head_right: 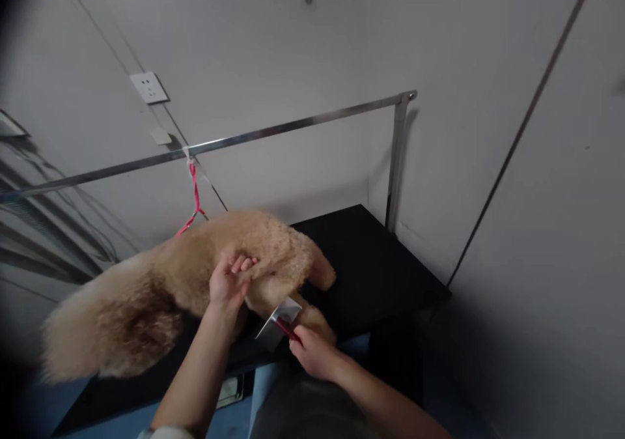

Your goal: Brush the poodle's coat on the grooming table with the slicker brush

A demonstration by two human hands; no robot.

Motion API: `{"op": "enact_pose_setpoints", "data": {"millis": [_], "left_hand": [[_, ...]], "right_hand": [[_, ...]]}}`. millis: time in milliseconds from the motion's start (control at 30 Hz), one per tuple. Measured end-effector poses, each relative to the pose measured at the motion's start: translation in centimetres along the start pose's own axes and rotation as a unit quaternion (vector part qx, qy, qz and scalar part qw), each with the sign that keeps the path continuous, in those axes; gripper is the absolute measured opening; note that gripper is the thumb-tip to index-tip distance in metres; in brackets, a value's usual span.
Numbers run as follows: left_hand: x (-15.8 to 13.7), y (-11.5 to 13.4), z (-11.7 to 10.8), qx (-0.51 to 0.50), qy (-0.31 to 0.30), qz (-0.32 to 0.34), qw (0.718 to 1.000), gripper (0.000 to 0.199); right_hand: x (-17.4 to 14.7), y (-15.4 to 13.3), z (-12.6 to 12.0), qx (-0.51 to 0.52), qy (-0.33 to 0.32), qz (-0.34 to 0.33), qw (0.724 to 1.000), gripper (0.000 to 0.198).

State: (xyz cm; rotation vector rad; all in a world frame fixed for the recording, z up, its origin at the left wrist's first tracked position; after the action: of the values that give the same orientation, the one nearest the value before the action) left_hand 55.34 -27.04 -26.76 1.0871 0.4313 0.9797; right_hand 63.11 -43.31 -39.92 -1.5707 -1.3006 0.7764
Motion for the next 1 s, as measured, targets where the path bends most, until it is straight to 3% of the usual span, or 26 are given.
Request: {"op": "enact_pose_setpoints", "data": {"millis": [133,200,300,400,500,567,700,767,867,933,1000], "left_hand": [[0.0,0.2,0.1,-0.076,0.036,-0.05,0.995,0.039],[-0.1,0.5,0.0,-0.116,0.055,-0.076,0.989,0.039],[-0.5,0.8,-0.3,-0.148,0.063,-0.101,0.982,0.04],[-0.8,0.8,-0.6,-0.16,0.07,-0.102,0.979,0.042],[-0.9,0.9,-0.8,-0.171,0.069,-0.091,0.979,0.043],[-1.1,0.9,-1.0,-0.173,0.067,-0.091,0.978,0.044],[-1.6,0.3,-1.2,-0.166,0.058,-0.102,0.979,0.046],[-1.8,0.0,-1.1,-0.167,0.048,-0.099,0.98,0.046],[-1.8,0.0,-0.9,-0.172,0.04,-0.086,0.981,0.046],[-1.9,0.1,-0.6,-0.169,0.034,-0.089,0.981,0.046],[-1.9,0.0,-0.4,-0.163,0.031,-0.101,0.981,0.046]], "right_hand": [[0.8,-0.6,-2.3,0.058,0.042,-0.025,0.997,0.023],[1.2,-0.2,-3.3,0.055,0.055,0.008,0.997,0.021],[1.2,0.3,-3.2,0.062,-0.001,0.053,0.997,0.02],[1.9,-0.6,-3.6,0.112,-0.02,0.016,0.993,0.022],[2.9,-0.5,-4.4,0.123,0.034,-0.005,0.992,0.019],[2.6,0.9,-4.0,0.108,0.027,0.027,0.993,0.019],[1.2,2.7,-2.7,0.175,-0.085,0.074,0.978,0.027],[1.9,1.8,-3.3,0.264,-0.06,0.045,0.962,0.031],[3.6,0.9,-3.8,0.354,0.039,0.007,0.934,0.037],[3.5,1.5,-2.5,0.371,0.026,0.03,0.928,0.042],[2.5,2.5,-0.8,0.382,-0.037,0.077,0.92,0.044]]}}
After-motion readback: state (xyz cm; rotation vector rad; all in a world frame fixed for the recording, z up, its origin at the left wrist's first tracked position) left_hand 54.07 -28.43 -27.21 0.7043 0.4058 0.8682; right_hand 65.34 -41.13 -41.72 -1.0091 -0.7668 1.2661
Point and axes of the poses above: each hand's wrist, its own x-axis towards the middle knuckle, its own z-axis out of the palm, y = z × x, the point moved 5 cm from there along x, towards the middle knuckle, and after that the axes turned 11 degrees about x, right-handed, at the moved point
